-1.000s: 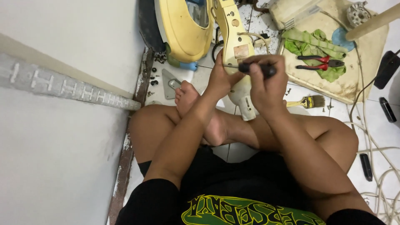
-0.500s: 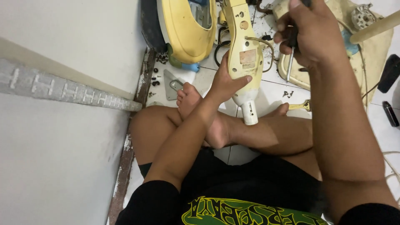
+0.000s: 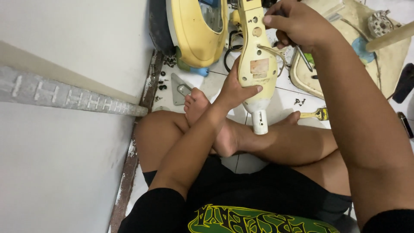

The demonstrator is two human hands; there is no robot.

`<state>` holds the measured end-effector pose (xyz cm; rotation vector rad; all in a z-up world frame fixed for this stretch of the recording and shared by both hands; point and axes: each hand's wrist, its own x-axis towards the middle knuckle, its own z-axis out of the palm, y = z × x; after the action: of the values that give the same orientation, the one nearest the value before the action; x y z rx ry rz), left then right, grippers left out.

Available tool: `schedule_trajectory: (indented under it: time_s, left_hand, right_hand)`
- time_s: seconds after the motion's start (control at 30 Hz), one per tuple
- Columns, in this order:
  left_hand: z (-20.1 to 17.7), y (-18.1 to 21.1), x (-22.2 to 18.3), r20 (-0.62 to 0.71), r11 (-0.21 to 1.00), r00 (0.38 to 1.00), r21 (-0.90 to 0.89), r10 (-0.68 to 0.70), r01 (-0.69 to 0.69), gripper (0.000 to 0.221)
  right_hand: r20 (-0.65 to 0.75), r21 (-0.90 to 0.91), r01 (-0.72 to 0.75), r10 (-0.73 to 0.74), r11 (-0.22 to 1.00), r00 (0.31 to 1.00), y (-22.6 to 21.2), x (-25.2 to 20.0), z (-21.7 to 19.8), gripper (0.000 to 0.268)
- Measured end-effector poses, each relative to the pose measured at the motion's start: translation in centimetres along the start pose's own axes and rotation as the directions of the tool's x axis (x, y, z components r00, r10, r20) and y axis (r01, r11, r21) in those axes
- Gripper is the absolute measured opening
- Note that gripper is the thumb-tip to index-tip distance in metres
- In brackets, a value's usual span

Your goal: Reassembling the internal parts and outer casing of a handheld fan using a screwdriver.

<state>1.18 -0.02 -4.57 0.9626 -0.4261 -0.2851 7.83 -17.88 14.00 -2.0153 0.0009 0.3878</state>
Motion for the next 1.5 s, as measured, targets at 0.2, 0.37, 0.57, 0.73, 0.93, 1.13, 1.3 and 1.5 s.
schedule_trajectory:
  time_s: [0.2,0.37,0.57,0.73,0.93,1.13,1.3,1.5]
  left_hand:
    - [0.1,0.3,0.1,0.038,1.000,0.999,0.007,0.002,-0.003,0.092]
    - [1.4,3.1,-0.2,0.019,0.999,0.999,0.004,-0.049,0.049,0.078]
    - [1.6,3.9,-0.3,0.027,0.993,0.995,0.071,-0.095,0.093,0.078]
    - [1.8,5.2,0.6,-0.019,0.961,0.990,0.239,-0.138,0.138,0.068]
    - [3.7,8.6,2.3,-0.063,0.900,0.997,0.431,-0.038,0.061,0.075]
    - [3.5,8.4,2.3,-0.007,0.774,0.997,0.631,0.080,-0.057,0.076]
    - [3.5,8.4,2.4,-0.043,0.812,0.999,0.583,0.030,0.000,0.071]
    - [3.0,8.4,2.5,0.035,0.777,0.996,0.623,0.085,-0.088,0.070]
  right_hand:
    - [0.082,0.261,-0.023,0.001,0.965,0.997,1.7,0.2,0.4,0.032]
    - [-0.034,0.161,-0.017,0.023,0.987,0.999,0.9,0.3,1.4,0.030]
    - [-0.146,0.138,0.070,-0.049,0.988,0.988,1.1,-0.5,2.2,0.031]
    - [-0.165,0.131,0.105,-0.083,0.986,0.983,2.0,-0.9,1.6,0.040]
    - [-0.027,0.187,0.135,-0.132,0.973,0.991,3.6,0.1,0.5,0.049]
    - [0.068,0.165,0.171,-0.184,0.971,0.981,4.3,0.3,0.8,0.094]
    - [0.093,0.290,0.145,-0.179,0.946,0.979,4.4,-0.1,0.8,0.093]
    - [0.049,0.243,0.228,-0.246,0.943,0.968,3.6,-0.5,1.5,0.069]
